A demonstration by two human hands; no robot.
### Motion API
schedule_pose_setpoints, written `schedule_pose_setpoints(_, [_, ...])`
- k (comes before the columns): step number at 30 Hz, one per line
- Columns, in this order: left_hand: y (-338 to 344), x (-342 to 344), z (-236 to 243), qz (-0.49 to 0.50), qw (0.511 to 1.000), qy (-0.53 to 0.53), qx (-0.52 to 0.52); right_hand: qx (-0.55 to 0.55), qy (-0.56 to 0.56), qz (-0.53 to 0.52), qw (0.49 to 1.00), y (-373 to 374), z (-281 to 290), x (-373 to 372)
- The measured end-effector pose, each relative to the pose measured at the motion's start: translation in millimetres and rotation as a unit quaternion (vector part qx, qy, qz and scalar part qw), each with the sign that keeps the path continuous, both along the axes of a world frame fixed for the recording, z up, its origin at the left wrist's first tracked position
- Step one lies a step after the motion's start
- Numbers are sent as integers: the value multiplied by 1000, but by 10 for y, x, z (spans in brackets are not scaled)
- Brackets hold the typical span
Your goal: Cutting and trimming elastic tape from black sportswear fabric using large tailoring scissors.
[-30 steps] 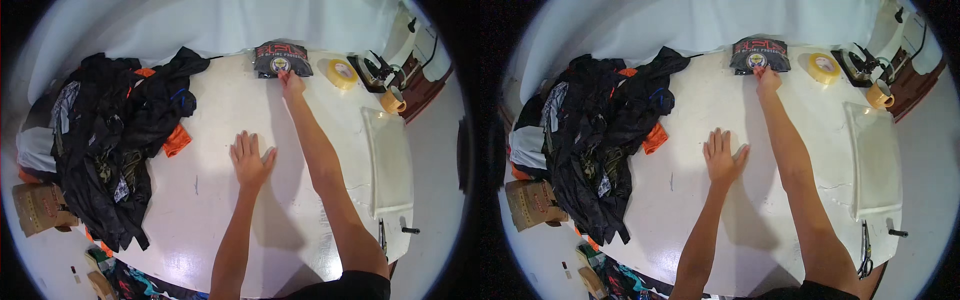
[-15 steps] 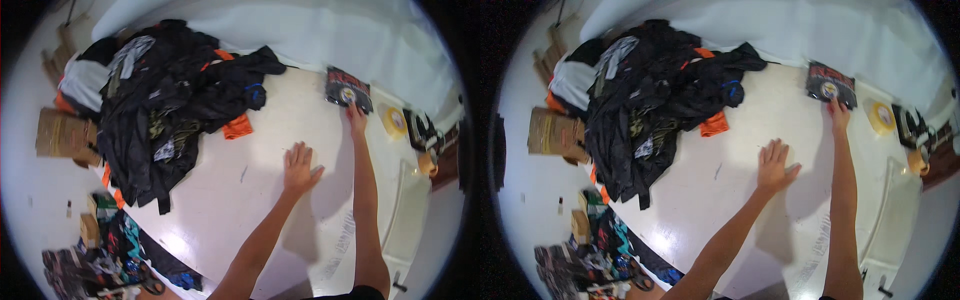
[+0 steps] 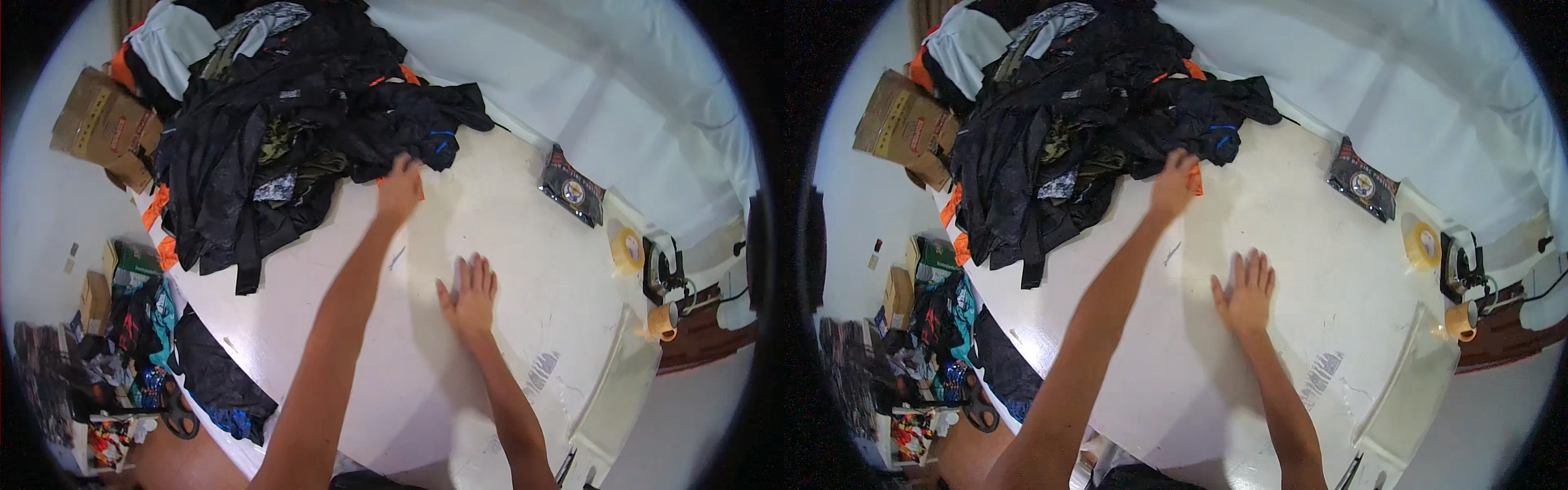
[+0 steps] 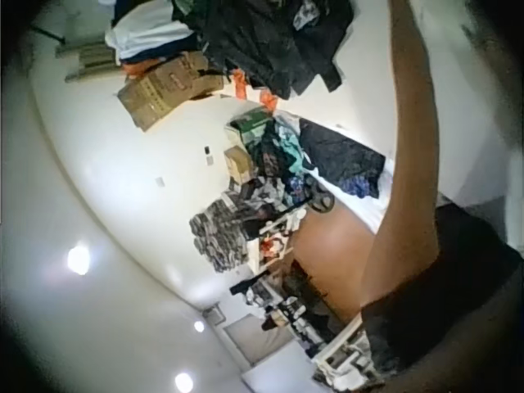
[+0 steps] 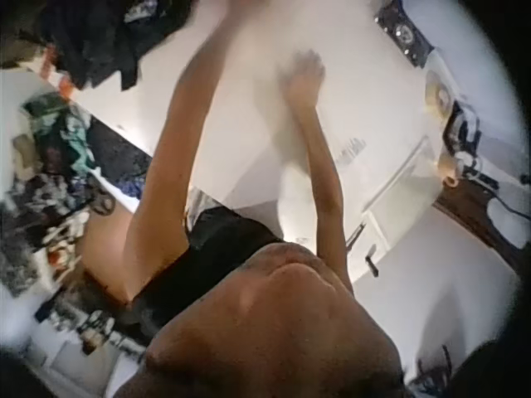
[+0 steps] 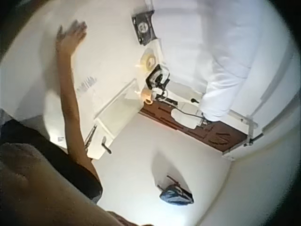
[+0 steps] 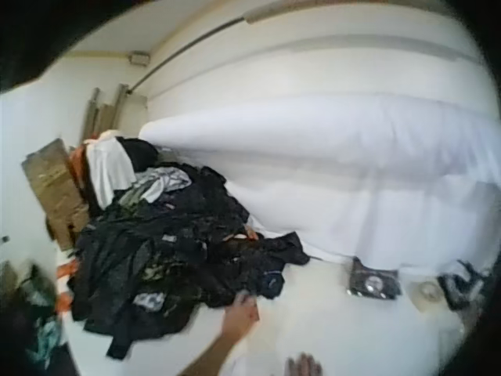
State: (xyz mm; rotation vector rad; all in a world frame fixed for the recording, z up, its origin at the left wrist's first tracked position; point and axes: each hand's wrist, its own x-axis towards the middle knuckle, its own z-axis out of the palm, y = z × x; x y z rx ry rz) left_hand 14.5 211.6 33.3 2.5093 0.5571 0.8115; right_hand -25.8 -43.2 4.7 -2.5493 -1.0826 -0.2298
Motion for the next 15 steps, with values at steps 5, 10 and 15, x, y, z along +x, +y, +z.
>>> schedule_pose_setpoints(5, [368,346,301,99,995,16,4,-15,-7,-18,1000,347,-94,161])
schedule_pose_setpoints(10, [781,483,106,62,984,160,37,15,16,0,1000,485,-26,102])
schedule_pose_setpoints(15, [-164,688,184,-249,958,-123,73,209,91,6,974,379,-79,253])
